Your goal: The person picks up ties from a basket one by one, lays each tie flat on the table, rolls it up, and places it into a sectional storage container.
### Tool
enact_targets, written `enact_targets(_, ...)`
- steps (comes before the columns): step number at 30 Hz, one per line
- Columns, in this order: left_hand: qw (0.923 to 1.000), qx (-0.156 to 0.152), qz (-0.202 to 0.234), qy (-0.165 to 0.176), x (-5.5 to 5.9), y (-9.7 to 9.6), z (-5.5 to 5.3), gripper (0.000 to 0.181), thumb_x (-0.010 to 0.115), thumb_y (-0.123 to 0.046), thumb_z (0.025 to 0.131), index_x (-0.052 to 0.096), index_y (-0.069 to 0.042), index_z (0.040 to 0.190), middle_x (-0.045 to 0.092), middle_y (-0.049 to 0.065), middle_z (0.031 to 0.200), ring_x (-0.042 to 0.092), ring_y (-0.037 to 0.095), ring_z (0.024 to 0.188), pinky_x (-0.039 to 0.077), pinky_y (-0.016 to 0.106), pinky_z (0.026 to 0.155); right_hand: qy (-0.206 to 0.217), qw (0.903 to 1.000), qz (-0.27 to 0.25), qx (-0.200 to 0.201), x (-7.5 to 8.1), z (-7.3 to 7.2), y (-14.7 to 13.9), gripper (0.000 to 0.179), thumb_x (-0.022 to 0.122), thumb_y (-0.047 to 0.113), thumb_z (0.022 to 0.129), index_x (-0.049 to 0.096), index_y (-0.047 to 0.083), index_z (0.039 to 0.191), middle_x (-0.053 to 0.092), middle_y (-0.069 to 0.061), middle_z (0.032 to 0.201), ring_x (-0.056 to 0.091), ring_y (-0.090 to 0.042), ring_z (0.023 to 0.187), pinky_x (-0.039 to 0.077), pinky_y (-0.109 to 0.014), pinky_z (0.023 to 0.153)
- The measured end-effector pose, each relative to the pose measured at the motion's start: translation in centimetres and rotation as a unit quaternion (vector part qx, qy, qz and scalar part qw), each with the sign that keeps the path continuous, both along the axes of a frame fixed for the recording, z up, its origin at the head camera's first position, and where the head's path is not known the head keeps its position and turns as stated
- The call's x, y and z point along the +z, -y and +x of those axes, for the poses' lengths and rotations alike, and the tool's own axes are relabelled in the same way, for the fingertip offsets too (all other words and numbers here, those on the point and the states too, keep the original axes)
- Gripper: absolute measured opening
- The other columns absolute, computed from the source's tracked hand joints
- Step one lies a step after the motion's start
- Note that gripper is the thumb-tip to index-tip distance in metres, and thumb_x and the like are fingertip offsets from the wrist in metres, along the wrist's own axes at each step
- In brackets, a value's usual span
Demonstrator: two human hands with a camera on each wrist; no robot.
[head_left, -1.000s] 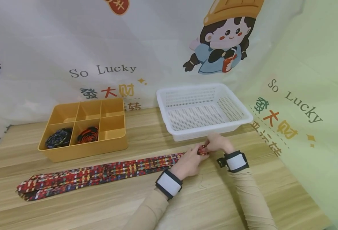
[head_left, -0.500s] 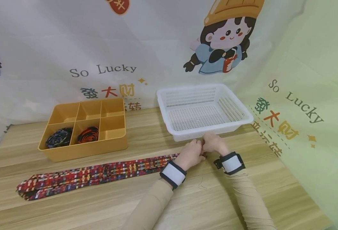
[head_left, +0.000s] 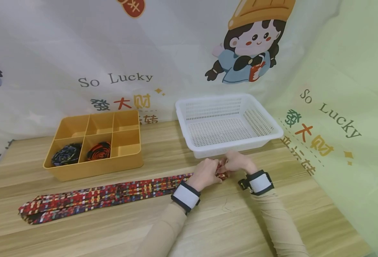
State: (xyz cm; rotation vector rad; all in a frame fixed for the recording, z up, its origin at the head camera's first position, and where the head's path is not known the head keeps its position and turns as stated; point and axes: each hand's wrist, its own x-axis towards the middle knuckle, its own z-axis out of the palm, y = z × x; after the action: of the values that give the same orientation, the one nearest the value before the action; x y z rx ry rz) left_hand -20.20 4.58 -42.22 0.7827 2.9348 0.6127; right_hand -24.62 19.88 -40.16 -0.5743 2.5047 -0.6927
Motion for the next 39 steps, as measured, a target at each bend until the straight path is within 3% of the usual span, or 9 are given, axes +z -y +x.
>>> enact_targets(7,0.997,-0.025,0.04,0.062,0.3,1.2,0.2,0.057,0.082,-0.013,0.072,0.056,0.001,0.12,0.06,0.014,0.117,0.058,0.027,0.11,0.049,0.034,0.094,-0.03,0.9937,0.094,-0.053,0.9,1.5,2.8,0.034,0.075,0.021,0.077,0.049,0.016,0.056,0.04,0.007,0.054,0.037,-0.008,0.051,0.027,-0.02,0.048)
enact_targets(16,0.9957,0.001,0.081,0.044,0.2,1.3,0.6,0.041,0.08,-0.025,0.075,0.059,-0.003,0.103,0.067,0.009,0.093,0.054,0.013,0.072,0.044,0.021,0.061,-0.043,0.9919,0.105,-0.058,0.6,1.9,3.6,0.025,0.071,0.016,0.078,0.051,0.013,0.062,0.041,0.004,0.056,0.038,-0.01,0.052,0.029,-0.022,0.048)
enact_targets(23,0.9946,-0.003,0.089,0.055,0.3,1.9,0.3,0.04,0.082,-0.022,0.073,0.061,-0.004,0.103,0.069,0.01,0.095,0.054,0.015,0.07,0.043,0.023,0.061,-0.04,0.9984,0.038,-0.006,0.8,1.4,2.3,0.016,0.072,0.015,0.082,0.064,0.002,0.084,0.064,-0.006,0.079,0.054,-0.011,0.062,0.042,-0.02,0.054)
enact_targets(26,0.9934,-0.01,0.094,0.065,0.3,2.4,0.2,0.039,0.081,-0.02,0.074,0.061,-0.004,0.103,0.069,0.01,0.097,0.052,0.015,0.071,0.043,0.024,0.063,-0.028,0.9996,0.007,-0.008,1.0,1.5,2.1,0.038,0.072,0.013,0.082,0.058,-0.001,0.115,0.068,-0.011,0.083,0.06,-0.013,0.061,0.046,-0.021,0.054)
enact_targets(29,0.9941,-0.012,0.089,0.061,0.2,2.7,0.1,0.04,0.081,-0.018,0.074,0.061,-0.005,0.105,0.069,0.01,0.101,0.056,0.016,0.076,0.045,0.025,0.066,-0.021,0.9996,-0.016,-0.008,0.9,1.6,2.5,0.057,0.072,0.013,0.082,0.048,0.0,0.132,0.064,-0.005,0.067,0.056,-0.012,0.051,0.042,-0.02,0.048)
enact_targets(31,0.9947,-0.008,0.086,0.056,0.0,2.8,0.1,0.041,0.082,-0.018,0.073,0.061,-0.005,0.106,0.068,0.01,0.101,0.059,0.017,0.077,0.047,0.026,0.067,-0.016,0.9996,-0.01,-0.02,0.8,1.6,2.9,0.042,0.072,0.015,0.082,0.059,0.0,0.118,0.056,0.001,0.056,0.05,-0.01,0.046,0.037,-0.019,0.044)
enact_targets(33,0.9951,-0.003,0.085,0.052,-0.1,2.9,0.2,0.041,0.082,-0.018,0.072,0.061,-0.005,0.105,0.067,0.009,0.098,0.059,0.017,0.077,0.046,0.025,0.065,-0.017,0.999,0.013,-0.04,0.8,1.8,3.4,0.017,0.072,0.017,0.08,0.065,0.003,0.087,0.047,0.005,0.051,0.043,-0.007,0.045,0.031,-0.018,0.044)
enact_targets(35,0.9962,0.003,0.077,0.041,-0.1,2.9,0.3,0.041,0.084,-0.02,0.07,0.06,-0.005,0.101,0.065,0.008,0.093,0.056,0.016,0.074,0.045,0.024,0.062,-0.016,0.9975,0.039,-0.056,0.8,1.9,3.9,0.027,0.072,0.018,0.08,0.054,0.009,0.063,0.042,0.006,0.05,0.037,-0.007,0.046,0.027,-0.018,0.044)
enact_targets(39,0.9976,0.015,0.064,0.022,0.0,2.9,0.8,0.042,0.085,-0.026,0.069,0.059,-0.004,0.094,0.063,0.007,0.085,0.051,0.014,0.071,0.042,0.023,0.059,-0.022,0.9952,0.056,-0.078,0.7,2.3,4.7,0.028,0.072,0.016,0.08,0.048,0.012,0.065,0.04,0.004,0.055,0.036,-0.009,0.05,0.026,-0.021,0.046)
